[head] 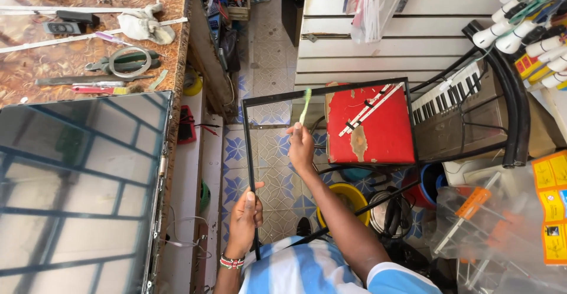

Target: Cleaning the plastic bezel frame of a television using a toothbrush at a repair station.

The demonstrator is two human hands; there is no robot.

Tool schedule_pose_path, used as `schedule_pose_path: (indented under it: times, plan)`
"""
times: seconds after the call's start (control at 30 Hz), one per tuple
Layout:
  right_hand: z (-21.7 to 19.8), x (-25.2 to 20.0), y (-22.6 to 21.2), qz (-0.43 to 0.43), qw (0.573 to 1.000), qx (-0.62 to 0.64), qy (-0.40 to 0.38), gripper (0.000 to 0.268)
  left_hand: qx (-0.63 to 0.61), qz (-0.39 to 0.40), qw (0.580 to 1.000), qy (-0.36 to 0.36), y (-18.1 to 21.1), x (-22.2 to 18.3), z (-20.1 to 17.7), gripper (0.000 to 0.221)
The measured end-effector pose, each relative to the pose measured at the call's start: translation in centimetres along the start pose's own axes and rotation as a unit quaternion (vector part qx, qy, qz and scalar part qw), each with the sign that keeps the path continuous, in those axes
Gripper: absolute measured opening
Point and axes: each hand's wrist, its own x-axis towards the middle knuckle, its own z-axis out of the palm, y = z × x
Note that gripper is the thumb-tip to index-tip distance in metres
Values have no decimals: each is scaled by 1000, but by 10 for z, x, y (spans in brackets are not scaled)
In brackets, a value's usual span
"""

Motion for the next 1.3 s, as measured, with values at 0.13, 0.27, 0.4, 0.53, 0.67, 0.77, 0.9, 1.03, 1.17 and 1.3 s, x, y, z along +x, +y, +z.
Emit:
schedule_pose_path:
  times: [0.13, 0.27, 0.4, 0.53, 0.67, 0.77, 0.9, 1.03, 1.17, 1.3]
  plan:
    - [5, -12, 0, -8, 997, -69, -38, 35, 19, 23, 1000, 3, -3, -1, 0, 54]
    - [6, -6, -7, 56, 997, -46, 25, 55, 14, 10, 1000, 7, 0, 0, 0, 56]
    - [-1, -4, -18, 118, 991, -36, -48, 51, 7, 1, 1000, 17, 1, 0, -2, 56]
    - [-8, -7, -21, 116, 985, 6, -129, 41, 5, -9, 1000, 22, 0, 1, -2, 58]
    - [-11, 3, -20, 216, 959, 181, 11, 44, -25, 5, 1000, 13, -12, 7, -3, 55]
    - [-9, -1, -25, 86, 965, 219, -118, 48, -37, 5, 999, 14, -11, 9, -3, 53]
    - [-11, 2, -24, 143, 967, 191, -87, 44, -23, 10, 1000, 10, -7, 7, -1, 52]
    - [3, -10, -40, 171, 959, 210, -79, 42, -11, 7, 1000, 12, -2, 8, 7, 52]
    - [11, -23, -59, 66, 967, 113, -219, 49, -15, -19, 999, 40, 2, 8, 6, 49]
    - [8, -7, -31, 32, 990, 0, -137, 51, -8, 8, 999, 34, 3, 6, 5, 52]
